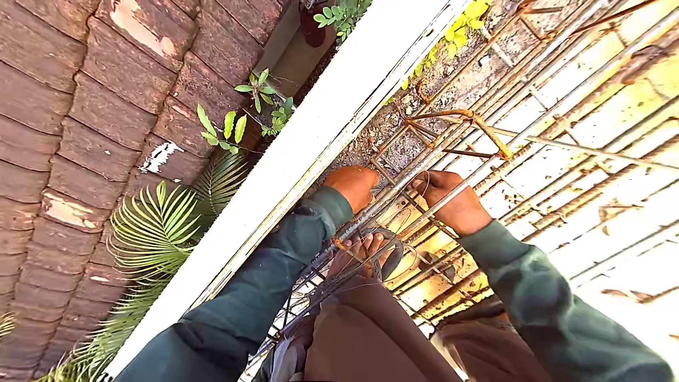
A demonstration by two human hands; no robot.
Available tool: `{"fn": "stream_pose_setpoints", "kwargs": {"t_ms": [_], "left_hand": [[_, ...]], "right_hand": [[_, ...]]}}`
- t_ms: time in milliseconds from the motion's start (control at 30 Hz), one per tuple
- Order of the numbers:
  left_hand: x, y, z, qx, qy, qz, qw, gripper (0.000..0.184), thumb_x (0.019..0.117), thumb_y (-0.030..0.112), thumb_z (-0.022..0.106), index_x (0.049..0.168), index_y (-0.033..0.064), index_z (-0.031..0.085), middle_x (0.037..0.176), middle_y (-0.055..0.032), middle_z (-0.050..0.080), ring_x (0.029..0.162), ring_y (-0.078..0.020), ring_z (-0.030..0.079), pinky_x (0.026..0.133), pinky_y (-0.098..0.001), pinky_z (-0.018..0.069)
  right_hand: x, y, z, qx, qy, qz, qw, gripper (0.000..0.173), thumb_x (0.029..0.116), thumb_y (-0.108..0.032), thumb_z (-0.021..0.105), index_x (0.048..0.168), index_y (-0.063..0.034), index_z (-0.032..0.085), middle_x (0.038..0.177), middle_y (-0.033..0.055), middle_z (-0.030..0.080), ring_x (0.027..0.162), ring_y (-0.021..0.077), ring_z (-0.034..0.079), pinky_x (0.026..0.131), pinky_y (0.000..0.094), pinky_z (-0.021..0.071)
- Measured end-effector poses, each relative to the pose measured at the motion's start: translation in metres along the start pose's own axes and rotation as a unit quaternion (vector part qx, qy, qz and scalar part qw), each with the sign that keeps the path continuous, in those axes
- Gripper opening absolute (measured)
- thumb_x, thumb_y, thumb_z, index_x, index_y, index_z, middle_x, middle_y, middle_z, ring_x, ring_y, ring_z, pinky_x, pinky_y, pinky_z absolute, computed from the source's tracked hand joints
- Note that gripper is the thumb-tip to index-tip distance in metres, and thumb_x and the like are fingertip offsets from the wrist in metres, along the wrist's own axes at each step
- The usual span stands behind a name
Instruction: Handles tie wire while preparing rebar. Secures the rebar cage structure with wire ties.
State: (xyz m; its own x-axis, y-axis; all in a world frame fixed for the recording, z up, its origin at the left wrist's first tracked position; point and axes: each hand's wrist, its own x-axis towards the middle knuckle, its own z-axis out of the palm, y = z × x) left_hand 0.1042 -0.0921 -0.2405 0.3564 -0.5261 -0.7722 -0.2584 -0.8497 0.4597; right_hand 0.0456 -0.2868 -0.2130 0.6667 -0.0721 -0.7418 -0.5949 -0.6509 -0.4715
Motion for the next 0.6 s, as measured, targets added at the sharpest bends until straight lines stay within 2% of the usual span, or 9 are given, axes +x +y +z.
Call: {"fn": "stream_pose_setpoints", "kwargs": {"t_ms": [67, 100, 167, 233, 333, 400, 467, 533, 600], "left_hand": [[0.0, -0.011, 0.015, 0.007, 0.095, 0.048, 0.994, 0.024, 0.0888, 0.029, 0.074, 0.11, 0.018, 0.073, 0.101, -0.0084, 0.073, 0.093, -0.0293, 0.072, 0.074, -0.0559, 0.0594], [-0.007, -0.007, 0.007, 0.001, 0.077, 0.038, 0.996, 0.025, 0.0908, 0.028, 0.073, 0.112, 0.0152, 0.072, 0.102, -0.0107, 0.073, 0.095, -0.0311, 0.071, 0.076, -0.0566, 0.0587], [-0.025, 0.014, -0.026, -0.022, -0.027, -0.034, 0.999, 0.03, 0.0982, 0.024, 0.068, 0.124, 0.0099, 0.066, 0.116, -0.0169, 0.069, 0.11, -0.0363, 0.067, 0.09, -0.0596, 0.0537], [-0.037, 0.026, -0.036, -0.036, -0.043, -0.069, 0.996, 0.032, 0.0984, 0.021, 0.068, 0.128, 0.0092, 0.064, 0.12, -0.0185, 0.068, 0.114, -0.0374, 0.065, 0.094, -0.0588, 0.0526], [-0.042, 0.027, -0.032, -0.036, -0.001, -0.051, 0.998, 0.031, 0.0944, 0.02, 0.073, 0.123, 0.0077, 0.068, 0.111, -0.0189, 0.07, 0.105, -0.0373, 0.069, 0.086, -0.0579, 0.0562], [-0.03, 0.02, -0.028, -0.027, -0.012, -0.05, 0.998, 0.037, 0.0949, 0.022, 0.072, 0.129, 0.01, 0.066, 0.117, -0.0179, 0.069, 0.11, -0.0369, 0.067, 0.09, -0.0588, 0.0544], [-0.002, -0.003, 0.002, -0.003, 0.071, -0.005, 0.997, 0.035, 0.085, 0.027, 0.079, 0.118, 0.0156, 0.071, 0.107, -0.0128, 0.072, 0.099, -0.0335, 0.071, 0.078, -0.058, 0.0585], [0.015, -0.016, 0.016, 0.01, 0.089, 0.019, 0.996, 0.034, 0.0807, 0.03, 0.083, 0.111, 0.0195, 0.072, 0.104, -0.0084, 0.073, 0.095, -0.0302, 0.072, 0.073, -0.0564, 0.0597], [0.007, -0.008, 0.019, 0.03, 0.051, 0.018, 0.998, 0.031, 0.0848, 0.029, 0.079, 0.112, 0.0186, 0.071, 0.108, -0.008, 0.072, 0.097, -0.0288, 0.071, 0.075, -0.054, 0.0601]], "right_hand": [[-0.003, 0.0, -0.002, -0.044, 0.004, 0.001, 0.999, 0.024, 0.1077, -0.019, 0.052, 0.101, -0.0084, 0.072, 0.086, 0.0117, 0.07, 0.083, 0.0288, 0.067, 0.075, 0.0571, 0.0509], [-0.007, -0.004, -0.004, -0.086, 0.01, -0.001, 0.996, 0.023, 0.1076, -0.019, 0.051, 0.104, -0.0089, 0.072, 0.088, 0.014, 0.071, 0.084, 0.0332, 0.069, 0.074, 0.061, 0.0517], [-0.014, -0.009, -0.014, -0.147, 0.027, -0.005, 0.989, 0.022, 0.1068, -0.019, 0.052, 0.107, -0.0086, 0.071, 0.088, 0.0184, 0.071, 0.083, 0.0404, 0.07, 0.07, 0.0666, 0.0517], [-0.015, -0.006, -0.024, -0.13, 0.025, -0.009, 0.991, 0.022, 0.1066, -0.02, 0.054, 0.104, -0.0071, 0.072, 0.086, 0.0184, 0.071, 0.081, 0.0393, 0.069, 0.069, 0.0656, 0.0502], [-0.01, 0.002, -0.03, -0.009, -0.017, 0.037, 0.999, 0.021, 0.1053, -0.02, 0.058, 0.102, -0.0073, 0.074, 0.085, 0.0122, 0.069, 0.078, 0.0266, 0.063, 0.071, 0.0556, 0.0481], [-0.007, 0.005, -0.026, 0.071, -0.037, 0.079, 0.994, 0.019, 0.1048, -0.015, 0.057, 0.1, -0.007, 0.073, 0.075, 0.0054, 0.062, 0.063, 0.0148, 0.052, 0.059, 0.039, 0.0432], [-0.007, 0.006, -0.019, 0.16, -0.058, 0.125, 0.977, 0.02, 0.1058, -0.012, 0.053, 0.1, -0.0081, 0.071, 0.061, -0.0018, 0.05, 0.045, 0.0053, 0.037, 0.042, 0.0226, 0.0313], [-0.007, 0.007, -0.013, 0.239, -0.078, 0.165, 0.954, 0.02, 0.1059, -0.012, 0.05, 0.099, -0.0091, 0.068, 0.056, -0.0052, 0.042, 0.04, 0.0025, 0.03, 0.037, 0.0183, 0.025], [-0.007, 0.009, -0.01, 0.292, -0.086, 0.189, 0.934, 0.021, 0.1064, -0.013, 0.049, 0.102, -0.0081, 0.068, 0.056, -0.0057, 0.042, 0.04, 0.0019, 0.03, 0.037, 0.0177, 0.0258]]}}
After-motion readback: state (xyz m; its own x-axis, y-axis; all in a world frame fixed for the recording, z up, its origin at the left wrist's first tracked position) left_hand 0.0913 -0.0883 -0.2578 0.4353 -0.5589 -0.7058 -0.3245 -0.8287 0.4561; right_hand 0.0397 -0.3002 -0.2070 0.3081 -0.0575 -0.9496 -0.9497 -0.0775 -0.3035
